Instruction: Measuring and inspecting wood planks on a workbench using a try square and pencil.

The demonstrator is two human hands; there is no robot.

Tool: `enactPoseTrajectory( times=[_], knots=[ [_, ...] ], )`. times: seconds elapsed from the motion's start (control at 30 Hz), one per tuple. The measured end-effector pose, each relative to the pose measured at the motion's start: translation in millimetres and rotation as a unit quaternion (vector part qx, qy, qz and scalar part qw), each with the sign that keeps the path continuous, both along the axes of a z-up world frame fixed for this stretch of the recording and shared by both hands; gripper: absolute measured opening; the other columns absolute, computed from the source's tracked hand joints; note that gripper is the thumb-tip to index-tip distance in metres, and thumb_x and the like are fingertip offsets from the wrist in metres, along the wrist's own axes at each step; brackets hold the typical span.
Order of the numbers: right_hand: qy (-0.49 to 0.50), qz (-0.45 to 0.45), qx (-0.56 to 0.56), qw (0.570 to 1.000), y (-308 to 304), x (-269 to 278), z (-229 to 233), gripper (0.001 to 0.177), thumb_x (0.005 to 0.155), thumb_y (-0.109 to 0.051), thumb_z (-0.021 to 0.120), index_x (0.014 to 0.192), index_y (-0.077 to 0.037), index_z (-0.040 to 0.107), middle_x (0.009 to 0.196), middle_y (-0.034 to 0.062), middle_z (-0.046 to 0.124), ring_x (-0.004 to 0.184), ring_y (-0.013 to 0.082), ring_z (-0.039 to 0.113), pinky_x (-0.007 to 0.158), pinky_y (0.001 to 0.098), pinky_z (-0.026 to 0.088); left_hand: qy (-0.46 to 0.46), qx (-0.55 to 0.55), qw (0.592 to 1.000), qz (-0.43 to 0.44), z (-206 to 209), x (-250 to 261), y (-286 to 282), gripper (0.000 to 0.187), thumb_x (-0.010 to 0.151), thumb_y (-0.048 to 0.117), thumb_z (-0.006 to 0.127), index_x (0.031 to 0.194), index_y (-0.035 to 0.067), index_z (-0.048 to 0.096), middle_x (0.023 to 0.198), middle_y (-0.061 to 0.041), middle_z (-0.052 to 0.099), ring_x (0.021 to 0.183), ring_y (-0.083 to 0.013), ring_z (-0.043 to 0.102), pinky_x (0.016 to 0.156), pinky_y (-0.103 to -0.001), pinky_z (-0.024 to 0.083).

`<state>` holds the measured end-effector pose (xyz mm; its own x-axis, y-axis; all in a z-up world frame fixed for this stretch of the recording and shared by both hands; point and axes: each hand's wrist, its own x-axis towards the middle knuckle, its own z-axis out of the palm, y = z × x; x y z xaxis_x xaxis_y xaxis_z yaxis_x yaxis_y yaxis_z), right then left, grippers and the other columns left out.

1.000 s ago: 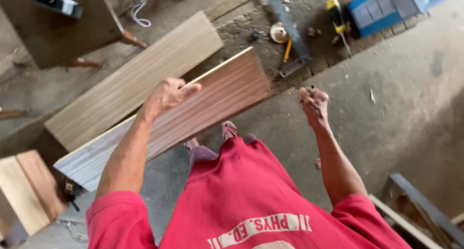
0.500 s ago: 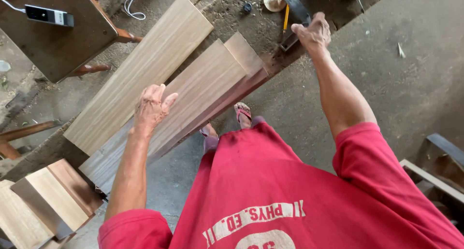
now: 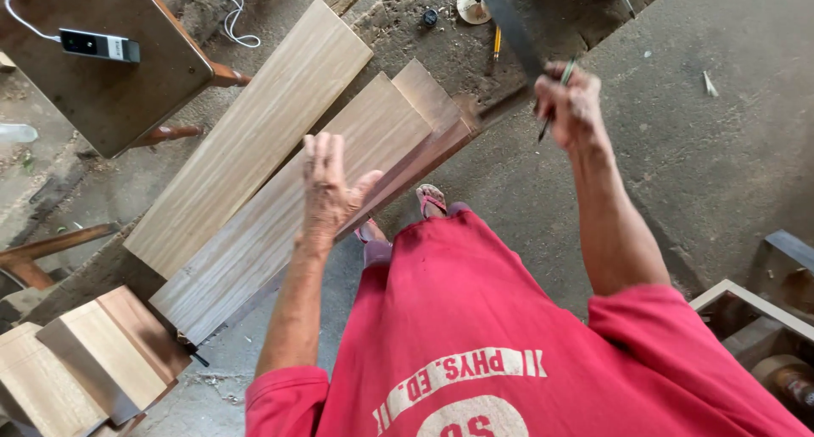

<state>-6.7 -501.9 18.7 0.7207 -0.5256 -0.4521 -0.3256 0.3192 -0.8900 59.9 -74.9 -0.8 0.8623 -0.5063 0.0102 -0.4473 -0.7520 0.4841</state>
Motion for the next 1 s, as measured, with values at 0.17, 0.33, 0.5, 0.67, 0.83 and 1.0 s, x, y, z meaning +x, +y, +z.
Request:
enactPoseTrajectory(
  times=[0.17,0.33,0.5,0.67,0.83,1.0],
  knots=[
    [0.002,0.046,0.078,0.996,105.3,-42.7,-10.9,0.015,0.089,0.003,0.072,0.104,-0.001,0.07,0.079,0.0089,0.071,0.053,0.0114,0.061,0.042,0.025,0.049,0.034,0.003,0.998,-0.051,-2.3,-23.6,-31.7,0.115,0.085,0.079,0.064,0.157,-0.006,0.035,0.164,-0.033,0.027,0.156,-0.0482,0.018,0.124,-0.064,0.021],
    [-0.063,0.078,0.168,0.981,175.5,-40.8,-65.1,0.014,0.09,0.002,0.073,0.103,-0.001,0.068,0.084,0.0063,0.073,0.06,0.0099,0.065,0.05,0.0251,0.055,0.089,0.024,0.994,-0.053,3.5,-32.9,-38.7,0.121,0.079,0.079,0.066,0.158,-0.005,0.03,0.165,-0.032,0.022,0.156,-0.0478,0.013,0.12,-0.067,0.018],
    [-0.016,0.094,0.161,0.982,197.7,-13.2,-64.5,0.014,0.088,-0.002,0.074,0.102,-0.002,0.069,0.074,0.0036,0.069,0.051,0.0092,0.059,0.044,0.0241,0.049,0.012,0.081,0.995,-0.051,-0.8,-35.1,-46.5,0.109,0.073,0.058,0.08,0.157,0.007,0.034,0.163,-0.031,0.024,0.152,-0.051,0.02,0.117,-0.07,0.028],
    [-0.067,0.076,0.153,0.983,193.1,-5.8,-70.8,0.008,0.094,0.0,0.075,0.1,0.0,0.069,0.078,0.0039,0.069,0.056,0.0079,0.058,0.048,0.0236,0.049,-0.104,0.165,0.98,-0.032,-45.2,-45.8,-46.5,0.089,0.082,0.031,0.08,0.162,0.029,0.04,0.166,-0.028,0.027,0.151,-0.0517,0.025,0.116,-0.068,0.033],
    [-0.057,0.069,0.143,0.986,202.2,-14.2,-65.5,0.01,0.092,0.0,0.076,0.097,0.0,0.068,0.072,0.0035,0.065,0.052,0.0079,0.055,0.045,0.0236,0.046,-0.05,0.114,0.991,-0.039,-4.6,-40.6,-51.2,0.083,0.081,0.024,0.079,0.156,0.03,0.044,0.164,-0.029,0.024,0.149,-0.0535,0.023,0.112,-0.072,0.031],
    [-0.038,0.029,0.153,0.987,210.6,-16.5,-58.2,0.008,0.094,-0.004,0.074,0.099,0.0,0.07,0.076,0.0025,0.071,0.054,0.0067,0.054,0.046,0.022,0.044,0.011,0.085,0.994,-0.062,1.6,-33.3,-47.5,0.085,0.079,0.021,0.079,0.156,0.031,0.044,0.165,-0.027,0.022,0.151,-0.0549,0.019,0.112,-0.076,0.029]
  ],
)
